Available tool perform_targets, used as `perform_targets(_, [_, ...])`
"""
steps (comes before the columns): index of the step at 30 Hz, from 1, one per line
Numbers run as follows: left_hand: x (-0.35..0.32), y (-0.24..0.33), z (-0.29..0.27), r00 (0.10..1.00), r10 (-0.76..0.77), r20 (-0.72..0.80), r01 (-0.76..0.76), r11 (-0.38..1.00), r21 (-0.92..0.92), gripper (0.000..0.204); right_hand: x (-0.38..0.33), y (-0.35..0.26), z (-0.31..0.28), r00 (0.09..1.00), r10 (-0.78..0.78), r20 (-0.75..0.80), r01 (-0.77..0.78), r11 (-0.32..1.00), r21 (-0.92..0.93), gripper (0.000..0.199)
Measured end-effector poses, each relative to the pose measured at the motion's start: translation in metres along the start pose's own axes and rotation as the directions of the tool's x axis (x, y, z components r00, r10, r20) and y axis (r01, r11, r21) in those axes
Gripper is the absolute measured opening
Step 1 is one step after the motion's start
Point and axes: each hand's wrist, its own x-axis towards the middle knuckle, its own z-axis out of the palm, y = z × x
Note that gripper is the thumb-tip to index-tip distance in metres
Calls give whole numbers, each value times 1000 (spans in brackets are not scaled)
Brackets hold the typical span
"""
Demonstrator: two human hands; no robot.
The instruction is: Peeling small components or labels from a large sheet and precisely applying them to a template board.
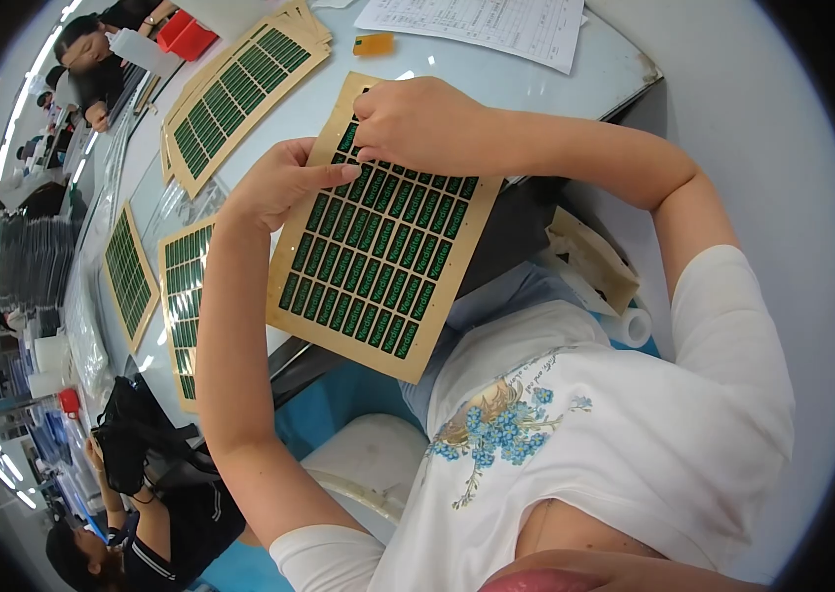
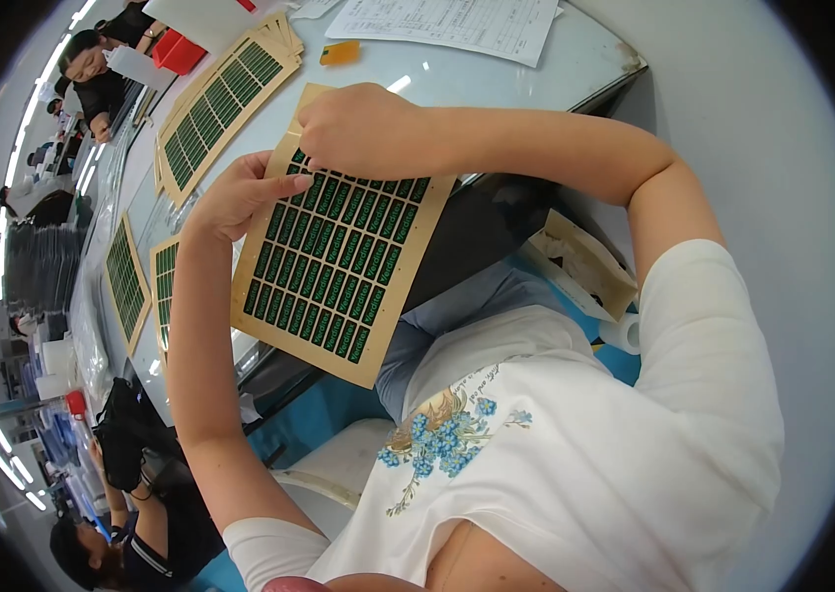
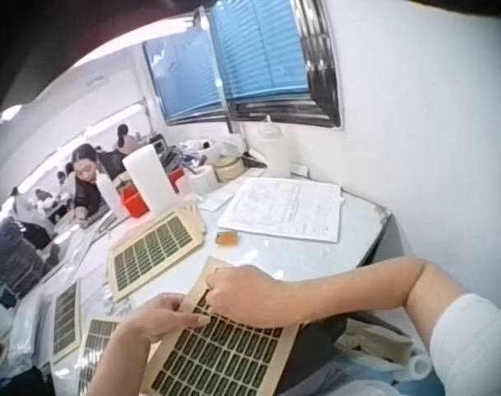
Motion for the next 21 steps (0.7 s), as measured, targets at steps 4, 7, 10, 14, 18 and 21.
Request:
perform_targets(4, [3, -1, 0, 1000, 15, 19, -15, 1000, 0, 28, 1, -4, 0, 999, 13, 45, -10, 998, -62, 22])
perform_targets(7, [4, -1, 0, 1000, 20, 23, -20, 1000, 4, 28, 1, -6, 1, 997, 25, 67, -19, 997, -80, 23])
perform_targets(10, [4, -2, -1, 999, 20, 27, -20, 1000, 2, 28, 1, -8, 3, 995, 42, 90, -33, 995, -95, 22])
perform_targets(14, [5, -1, 1, 999, 26, 26, -27, 999, 25, 30, -1, -10, 2, 996, 47, 74, -39, 994, -106, 20])
perform_targets(18, [4, 0, -2, 999, 33, 29, -35, 995, 97, 31, 4, -5, -9, 993, 111, 29, -106, 984, -145, 20])
perform_targets(21, [3, 6, -13, 999, 37, 17, -40, 952, 304, 32, 5, 26, -23, 971, 227, -76, -206, 955, 215, 23])
